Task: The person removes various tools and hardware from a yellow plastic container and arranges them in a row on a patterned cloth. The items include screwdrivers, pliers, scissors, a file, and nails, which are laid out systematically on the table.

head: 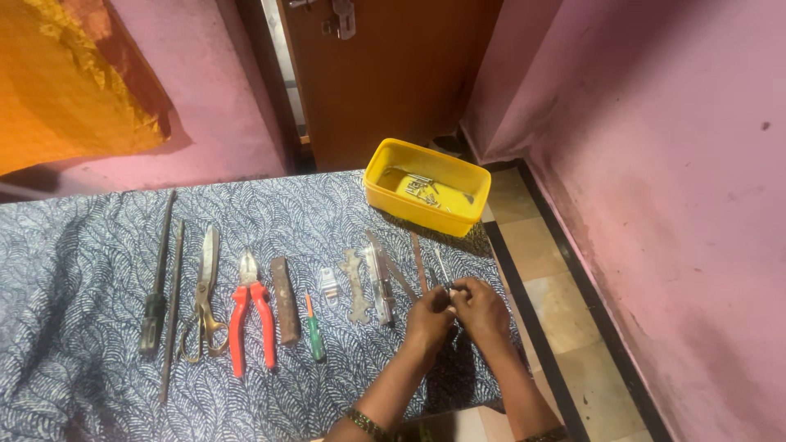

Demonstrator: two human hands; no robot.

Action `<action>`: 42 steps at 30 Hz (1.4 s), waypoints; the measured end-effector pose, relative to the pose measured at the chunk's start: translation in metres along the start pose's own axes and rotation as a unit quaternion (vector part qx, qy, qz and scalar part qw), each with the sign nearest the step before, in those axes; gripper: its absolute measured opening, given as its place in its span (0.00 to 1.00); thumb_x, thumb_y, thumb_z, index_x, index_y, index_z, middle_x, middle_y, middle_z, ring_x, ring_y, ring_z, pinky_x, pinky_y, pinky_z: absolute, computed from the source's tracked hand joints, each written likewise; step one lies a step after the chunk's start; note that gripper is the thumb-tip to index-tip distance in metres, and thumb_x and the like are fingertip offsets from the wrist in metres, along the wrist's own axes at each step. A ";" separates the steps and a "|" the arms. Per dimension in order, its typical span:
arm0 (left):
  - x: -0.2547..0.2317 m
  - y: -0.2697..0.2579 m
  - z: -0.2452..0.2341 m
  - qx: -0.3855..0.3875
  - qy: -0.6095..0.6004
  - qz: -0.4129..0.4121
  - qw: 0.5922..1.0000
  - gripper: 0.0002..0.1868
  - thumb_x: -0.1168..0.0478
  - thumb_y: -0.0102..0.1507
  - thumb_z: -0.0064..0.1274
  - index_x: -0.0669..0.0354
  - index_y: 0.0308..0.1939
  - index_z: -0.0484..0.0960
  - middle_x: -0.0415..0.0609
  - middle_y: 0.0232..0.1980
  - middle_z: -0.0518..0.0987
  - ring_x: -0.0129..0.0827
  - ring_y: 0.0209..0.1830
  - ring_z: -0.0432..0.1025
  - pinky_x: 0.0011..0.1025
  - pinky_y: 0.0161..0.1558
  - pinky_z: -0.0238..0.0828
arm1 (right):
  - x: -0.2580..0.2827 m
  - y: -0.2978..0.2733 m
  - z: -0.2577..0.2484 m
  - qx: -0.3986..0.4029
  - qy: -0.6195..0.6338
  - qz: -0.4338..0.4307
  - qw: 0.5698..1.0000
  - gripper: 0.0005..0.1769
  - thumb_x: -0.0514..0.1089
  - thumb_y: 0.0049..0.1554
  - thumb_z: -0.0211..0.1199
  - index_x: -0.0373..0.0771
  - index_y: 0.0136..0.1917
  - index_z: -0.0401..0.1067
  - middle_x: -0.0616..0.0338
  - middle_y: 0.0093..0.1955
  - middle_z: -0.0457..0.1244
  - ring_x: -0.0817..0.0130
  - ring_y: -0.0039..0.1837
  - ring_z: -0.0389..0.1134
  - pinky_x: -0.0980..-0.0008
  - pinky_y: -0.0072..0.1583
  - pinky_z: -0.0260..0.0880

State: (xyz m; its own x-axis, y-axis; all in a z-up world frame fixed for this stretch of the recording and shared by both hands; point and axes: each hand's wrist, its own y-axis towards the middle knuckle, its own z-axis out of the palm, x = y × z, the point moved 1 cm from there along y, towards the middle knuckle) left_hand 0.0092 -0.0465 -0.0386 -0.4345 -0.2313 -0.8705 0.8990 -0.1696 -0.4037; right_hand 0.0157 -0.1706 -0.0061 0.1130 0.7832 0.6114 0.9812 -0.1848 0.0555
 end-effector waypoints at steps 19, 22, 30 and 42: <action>-0.045 0.032 -0.003 -0.082 -0.001 0.085 0.993 0.29 0.66 0.64 0.56 0.68 0.69 0.71 0.59 0.67 0.76 0.42 0.65 0.74 0.33 0.62 0.72 | 0.060 0.026 -0.036 -0.046 0.079 -0.132 0.987 0.14 0.44 0.56 0.65 0.41 0.55 0.76 0.52 0.50 0.70 0.56 0.49 0.74 0.61 0.51 0.73; -0.058 0.057 -0.007 -0.076 -0.054 0.127 0.988 0.29 0.67 0.64 0.54 0.71 0.70 0.69 0.61 0.68 0.76 0.43 0.66 0.73 0.33 0.63 0.71 | 0.076 0.054 -0.040 -0.086 0.060 -0.168 0.980 0.12 0.41 0.57 0.65 0.38 0.55 0.74 0.50 0.53 0.69 0.52 0.55 0.72 0.60 0.55 0.72; -0.096 0.098 -0.016 -0.071 -0.161 0.089 0.980 0.31 0.67 0.64 0.51 0.68 0.72 0.65 0.58 0.72 0.70 0.44 0.69 0.69 0.37 0.64 0.70 | 0.083 0.125 -0.029 -0.064 -0.147 -0.261 0.952 0.26 0.41 0.47 0.70 0.39 0.60 0.73 0.48 0.56 0.68 0.46 0.61 0.67 0.51 0.61 0.67; -0.098 0.090 -0.048 -0.074 -0.205 0.047 0.975 0.29 0.68 0.64 0.52 0.64 0.70 0.65 0.55 0.70 0.73 0.41 0.64 0.71 0.36 0.61 0.70 | 0.074 0.117 -0.023 -0.098 -0.125 -0.320 0.934 0.13 0.34 0.48 0.65 0.42 0.47 0.78 0.53 0.42 0.71 0.52 0.45 0.73 0.56 0.50 0.71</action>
State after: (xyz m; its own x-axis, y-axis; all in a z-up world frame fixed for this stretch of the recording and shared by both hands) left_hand 0.1357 0.0072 -0.0031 -0.3084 -0.6080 -0.7316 0.9204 0.0037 -0.3910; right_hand 0.1351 -0.1479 0.0640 -0.4295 0.8803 0.2018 0.8155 0.2820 0.5054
